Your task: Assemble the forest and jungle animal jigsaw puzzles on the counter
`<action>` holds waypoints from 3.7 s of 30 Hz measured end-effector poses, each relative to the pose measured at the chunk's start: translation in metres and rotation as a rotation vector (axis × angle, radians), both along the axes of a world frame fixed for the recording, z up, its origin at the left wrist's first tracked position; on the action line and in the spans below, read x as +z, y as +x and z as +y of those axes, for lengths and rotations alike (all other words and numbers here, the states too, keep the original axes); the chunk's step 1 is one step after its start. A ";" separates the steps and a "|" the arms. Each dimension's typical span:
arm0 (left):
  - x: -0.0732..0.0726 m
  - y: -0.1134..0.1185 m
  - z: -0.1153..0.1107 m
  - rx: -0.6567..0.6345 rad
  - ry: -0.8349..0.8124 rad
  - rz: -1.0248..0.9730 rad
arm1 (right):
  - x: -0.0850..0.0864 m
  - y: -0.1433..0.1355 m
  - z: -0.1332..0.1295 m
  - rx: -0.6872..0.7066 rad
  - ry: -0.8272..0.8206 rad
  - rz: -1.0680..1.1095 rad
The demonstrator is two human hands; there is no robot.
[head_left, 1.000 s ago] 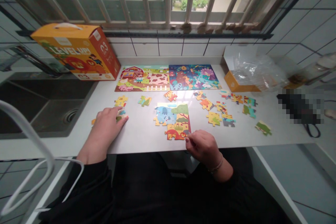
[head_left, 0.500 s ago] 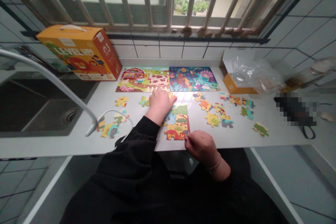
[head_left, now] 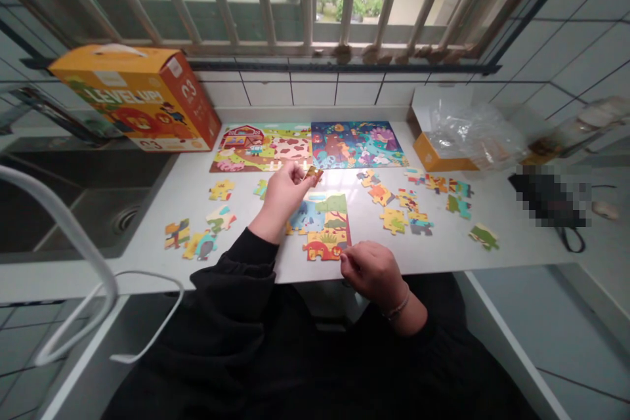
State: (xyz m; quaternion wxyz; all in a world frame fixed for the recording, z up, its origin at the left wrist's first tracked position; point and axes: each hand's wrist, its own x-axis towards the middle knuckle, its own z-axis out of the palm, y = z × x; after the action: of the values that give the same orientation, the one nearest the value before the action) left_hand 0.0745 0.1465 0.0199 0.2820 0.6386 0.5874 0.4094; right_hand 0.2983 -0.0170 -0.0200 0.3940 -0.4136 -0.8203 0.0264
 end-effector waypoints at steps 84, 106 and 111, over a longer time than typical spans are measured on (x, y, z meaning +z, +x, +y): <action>-0.028 -0.034 -0.162 -0.464 0.341 0.595 | 0.004 -0.007 0.006 0.089 -0.205 -0.295; -0.030 -0.032 -0.159 -0.434 0.291 0.582 | 0.003 -0.006 0.004 0.064 -0.155 -0.140; -0.032 -0.032 -0.159 -0.424 0.301 0.581 | 0.001 -0.005 0.004 0.075 -0.118 -0.149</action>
State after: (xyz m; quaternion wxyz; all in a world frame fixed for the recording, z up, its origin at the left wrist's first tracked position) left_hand 0.0421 -0.0120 -0.0126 0.0853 0.8694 0.4313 0.2257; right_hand 0.2928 -0.0126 -0.0190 0.3055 -0.4062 -0.8592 0.0586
